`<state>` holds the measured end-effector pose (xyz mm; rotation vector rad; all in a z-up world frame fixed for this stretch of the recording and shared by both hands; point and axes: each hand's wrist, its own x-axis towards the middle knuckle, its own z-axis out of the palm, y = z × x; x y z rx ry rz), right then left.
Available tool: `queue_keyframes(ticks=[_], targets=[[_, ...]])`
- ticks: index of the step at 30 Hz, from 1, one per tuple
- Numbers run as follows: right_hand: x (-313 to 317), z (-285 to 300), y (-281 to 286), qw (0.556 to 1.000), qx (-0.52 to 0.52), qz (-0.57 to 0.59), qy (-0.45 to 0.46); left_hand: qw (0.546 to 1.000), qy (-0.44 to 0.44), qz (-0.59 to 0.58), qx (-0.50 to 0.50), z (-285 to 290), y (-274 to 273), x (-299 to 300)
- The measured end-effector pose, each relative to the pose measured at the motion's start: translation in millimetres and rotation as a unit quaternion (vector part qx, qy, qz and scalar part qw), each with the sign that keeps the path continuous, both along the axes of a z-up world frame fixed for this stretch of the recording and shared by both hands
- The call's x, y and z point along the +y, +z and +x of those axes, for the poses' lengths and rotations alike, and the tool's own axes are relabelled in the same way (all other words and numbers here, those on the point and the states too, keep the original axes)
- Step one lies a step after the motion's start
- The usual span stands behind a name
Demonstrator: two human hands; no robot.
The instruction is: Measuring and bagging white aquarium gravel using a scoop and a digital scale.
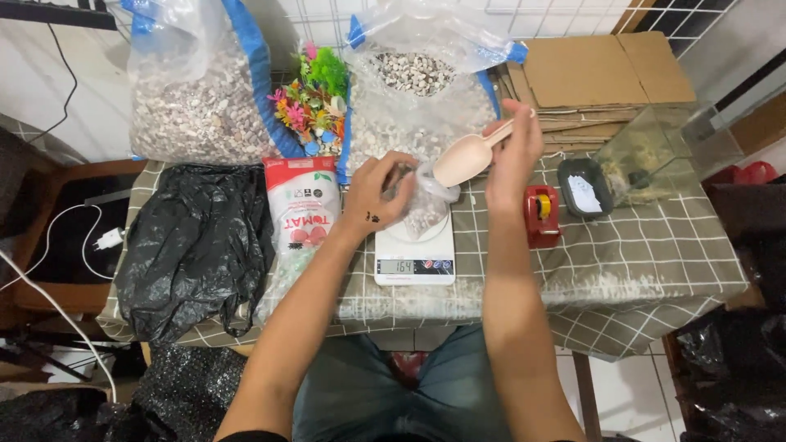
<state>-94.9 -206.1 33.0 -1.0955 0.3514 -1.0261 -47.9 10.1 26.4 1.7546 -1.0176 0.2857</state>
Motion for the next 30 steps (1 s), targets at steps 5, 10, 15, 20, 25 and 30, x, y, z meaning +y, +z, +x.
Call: queue_keyframes(ticks=[5,10,15,20,25,30], targets=[[20.7,-6.1,16.7,0.993,0.023,-0.112,0.005,0.999,-0.03,0.028,-0.002,4.4,-3.4,6.1],[36.6,-0.8,12.4,0.973,0.051,-0.224,-0.012,0.994,-0.059,0.094,-0.014,-3.8,-0.9,7.8],[47.9,2.3,9.0,0.974,0.085,-0.198,0.073,0.996,-0.046,0.062,-0.035,-3.8,-5.0,3.8],[32.8,14.3,-14.5,0.987,0.096,0.004,0.128,1.0,-0.013,0.015,-0.019,-4.8,1.1,5.9],[22.7,12.2,-16.7,0.988,0.075,0.092,0.103,0.999,-0.011,0.016,-0.025,-3.9,-2.7,3.9],[5.7,9.3,-21.3,0.988,0.036,0.146,0.024,0.998,-0.052,-0.002,-0.045,1.1,-8.3,5.8]])
